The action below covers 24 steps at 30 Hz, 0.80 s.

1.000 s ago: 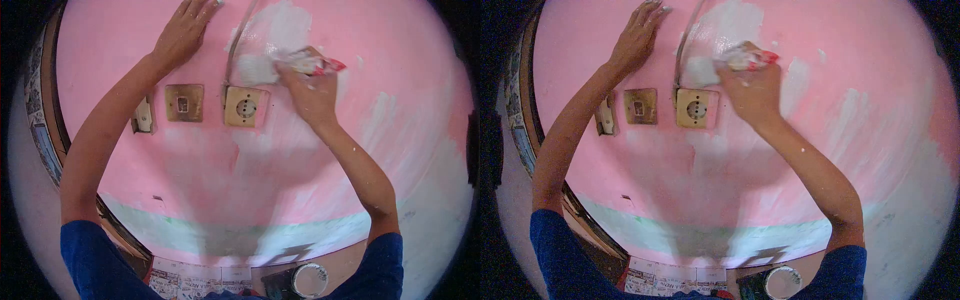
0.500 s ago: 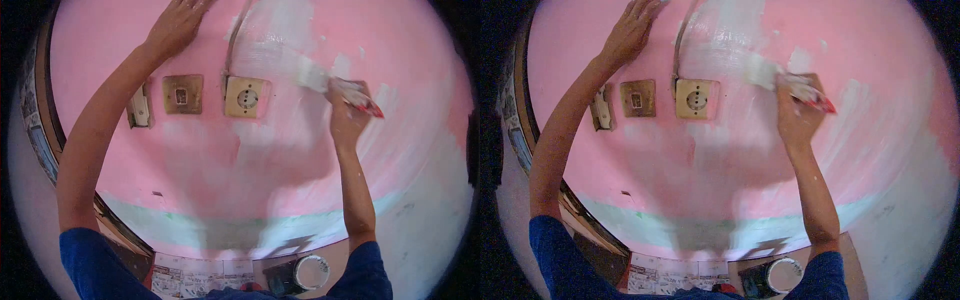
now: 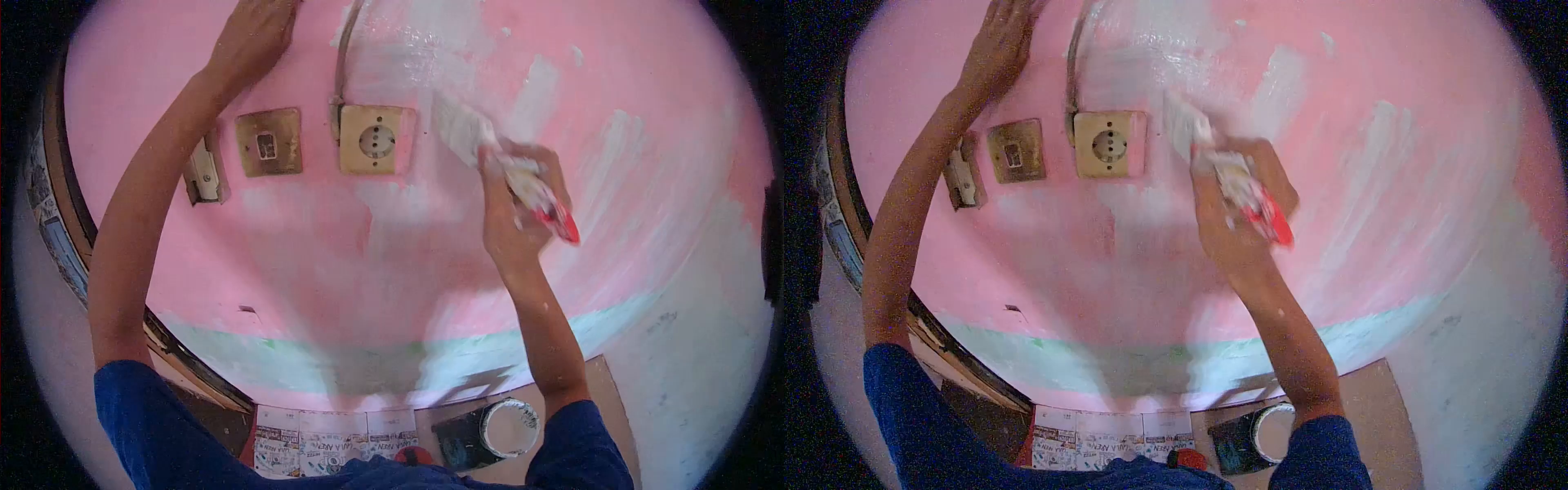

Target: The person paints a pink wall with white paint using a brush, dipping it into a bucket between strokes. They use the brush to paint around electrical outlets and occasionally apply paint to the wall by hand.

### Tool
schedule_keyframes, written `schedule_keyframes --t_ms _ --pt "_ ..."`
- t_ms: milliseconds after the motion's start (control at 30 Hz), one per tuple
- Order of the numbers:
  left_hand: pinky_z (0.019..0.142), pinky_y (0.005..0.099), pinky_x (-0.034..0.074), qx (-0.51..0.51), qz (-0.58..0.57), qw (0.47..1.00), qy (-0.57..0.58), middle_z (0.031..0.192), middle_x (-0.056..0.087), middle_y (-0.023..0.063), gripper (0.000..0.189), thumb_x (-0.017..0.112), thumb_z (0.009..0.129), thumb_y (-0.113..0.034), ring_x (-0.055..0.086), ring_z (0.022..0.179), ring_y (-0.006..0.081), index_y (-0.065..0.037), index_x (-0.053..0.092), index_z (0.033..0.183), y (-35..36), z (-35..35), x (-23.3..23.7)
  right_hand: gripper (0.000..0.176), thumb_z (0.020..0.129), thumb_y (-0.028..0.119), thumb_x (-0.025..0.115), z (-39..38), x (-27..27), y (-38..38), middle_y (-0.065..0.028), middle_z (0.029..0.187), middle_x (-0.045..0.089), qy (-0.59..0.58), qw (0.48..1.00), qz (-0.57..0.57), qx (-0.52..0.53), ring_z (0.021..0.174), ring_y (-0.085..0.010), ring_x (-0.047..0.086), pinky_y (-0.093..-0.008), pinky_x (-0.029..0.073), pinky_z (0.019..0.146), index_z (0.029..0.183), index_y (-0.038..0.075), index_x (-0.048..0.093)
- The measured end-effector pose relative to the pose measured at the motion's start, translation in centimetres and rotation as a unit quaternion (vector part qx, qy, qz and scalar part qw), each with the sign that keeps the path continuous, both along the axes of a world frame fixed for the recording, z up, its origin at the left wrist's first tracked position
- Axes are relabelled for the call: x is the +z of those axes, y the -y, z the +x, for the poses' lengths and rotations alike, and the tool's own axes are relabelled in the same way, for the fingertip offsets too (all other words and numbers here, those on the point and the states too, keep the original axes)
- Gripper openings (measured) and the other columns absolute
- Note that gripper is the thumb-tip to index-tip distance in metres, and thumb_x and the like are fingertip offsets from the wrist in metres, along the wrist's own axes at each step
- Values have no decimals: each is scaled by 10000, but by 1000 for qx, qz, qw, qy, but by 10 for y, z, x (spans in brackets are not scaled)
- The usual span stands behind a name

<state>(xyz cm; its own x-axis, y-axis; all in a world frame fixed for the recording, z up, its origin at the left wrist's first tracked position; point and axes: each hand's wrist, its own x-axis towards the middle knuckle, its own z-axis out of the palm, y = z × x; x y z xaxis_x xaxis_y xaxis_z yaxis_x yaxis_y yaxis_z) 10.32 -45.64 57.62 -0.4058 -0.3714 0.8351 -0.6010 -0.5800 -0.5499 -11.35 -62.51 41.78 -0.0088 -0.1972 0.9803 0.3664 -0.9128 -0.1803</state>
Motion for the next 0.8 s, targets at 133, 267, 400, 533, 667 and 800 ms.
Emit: schedule_keyframes --t_ms 133,267,400,533,667,800 --pt "1020 450 264 -19 7 1000 4 1267 357 233 397 397 798 20 297 1209 389 16 411 1195 -3 3 2 113 739 47 651 -1 -62 -10 -49 642 552 -43 997 -5 -64 578 -88 516 -245 418 516 746 0 549" --pt "1019 447 267 23 -10 1000 2 1263 363 230 380 393 819 4 308 1202 389 10 408 1198 -3 4 1 115 728 98 654 -2 -105 -34 -79 691 566 -77 995 64 11 606 -169 552 -294 444 557 743 28 564" --pt "1021 443 266 -21 7 1000 20 1269 355 226 390 404 809 13 296 1211 381 12 403 1199 -1 5 0 142 708 167 658 33 -99 -59 -98 756 587 -88 991 40 92 657 -227 581 -354 459 583 769 64 580" --pt "1018 442 269 -20 17 999 25 1260 362 221 391 411 801 22 294 1210 378 13 412 1192 -4 8 3 135 767 85 603 24 -104 -22 -102 852 602 -80 995 46 46 751 -199 591 -327 491 644 883 31 560" --pt "1017 441 269 -23 1 1000 15 1249 371 219 381 408 810 18 304 1201 379 14 413 1190 -5 7 -1 85 809 6 574 13 -103 -35 -110 857 607 99 948 297 60 764 -143 588 -239 497 622 884 -23 545" --pt "1019 439 268 -26 -2 999 22 1254 366 219 373 397 823 1 302 1203 379 14 407 1195 1 7 -1 177 793 8 577 40 -104 -83 -97 957 580 -123 991 32 46 873 -212 579 -314 481 752 962 9 524"
